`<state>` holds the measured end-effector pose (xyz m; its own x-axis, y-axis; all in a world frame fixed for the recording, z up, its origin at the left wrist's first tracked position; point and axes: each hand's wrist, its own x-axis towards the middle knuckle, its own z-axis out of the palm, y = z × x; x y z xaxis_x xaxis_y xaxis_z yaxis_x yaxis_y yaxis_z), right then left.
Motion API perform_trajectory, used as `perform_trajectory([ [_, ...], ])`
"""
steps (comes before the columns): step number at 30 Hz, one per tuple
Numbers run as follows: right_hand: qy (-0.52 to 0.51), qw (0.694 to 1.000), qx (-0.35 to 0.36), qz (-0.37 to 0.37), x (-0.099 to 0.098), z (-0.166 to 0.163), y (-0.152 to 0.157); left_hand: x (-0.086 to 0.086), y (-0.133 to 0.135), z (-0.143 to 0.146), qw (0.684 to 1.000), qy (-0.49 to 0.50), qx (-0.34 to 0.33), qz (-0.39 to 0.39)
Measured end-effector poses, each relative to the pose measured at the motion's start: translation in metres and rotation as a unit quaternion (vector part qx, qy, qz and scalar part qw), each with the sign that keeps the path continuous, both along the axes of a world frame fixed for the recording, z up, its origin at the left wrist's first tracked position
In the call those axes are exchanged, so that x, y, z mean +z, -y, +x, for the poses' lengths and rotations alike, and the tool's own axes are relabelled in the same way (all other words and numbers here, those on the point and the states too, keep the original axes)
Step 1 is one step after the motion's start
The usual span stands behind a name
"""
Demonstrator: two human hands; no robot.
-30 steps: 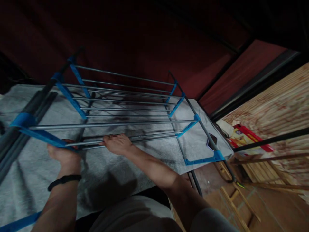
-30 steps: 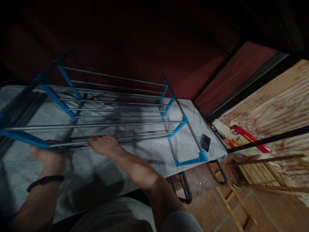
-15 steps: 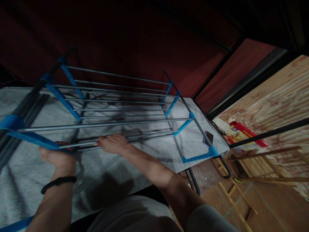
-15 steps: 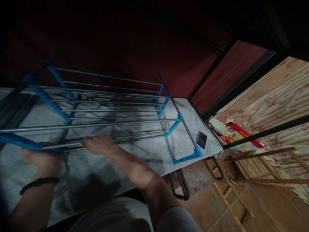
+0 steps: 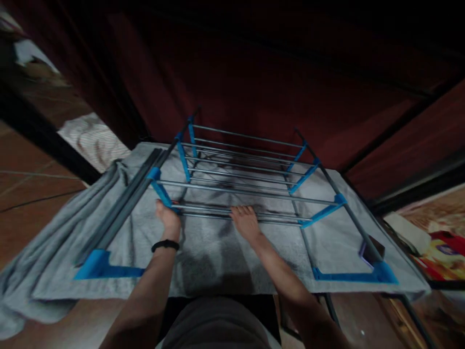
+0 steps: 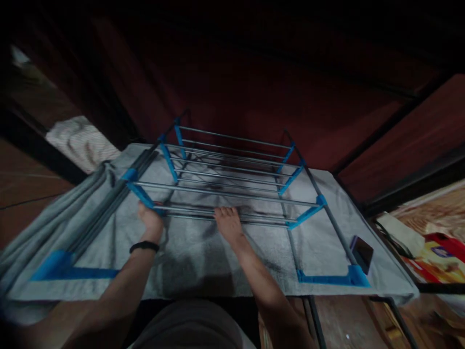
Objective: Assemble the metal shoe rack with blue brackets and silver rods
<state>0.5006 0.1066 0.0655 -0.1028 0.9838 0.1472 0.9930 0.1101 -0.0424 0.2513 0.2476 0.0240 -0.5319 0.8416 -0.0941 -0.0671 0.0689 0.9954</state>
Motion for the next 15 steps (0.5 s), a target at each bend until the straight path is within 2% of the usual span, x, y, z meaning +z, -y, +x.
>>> perform_trajectory([
  [2, 0.012, 1.0, -0.009, -0.008, -0.003, 0.001, -0.002, -0.001, 0.001, 0.0, 1.0, -0.001, 0.018, -0.012],
  [8, 0.026, 0.999, -0.028, -0.021, 0.0, -0.008, -0.006, -0.004, 0.008, -0.002, 1.0, -0.021, 0.009, -0.017],
  [15, 0.031, 0.999, -0.037, -0.003, -0.003, -0.007, -0.005, -0.013, 0.032, 0.003, 0.993, -0.106, 0.034, 0.036],
])
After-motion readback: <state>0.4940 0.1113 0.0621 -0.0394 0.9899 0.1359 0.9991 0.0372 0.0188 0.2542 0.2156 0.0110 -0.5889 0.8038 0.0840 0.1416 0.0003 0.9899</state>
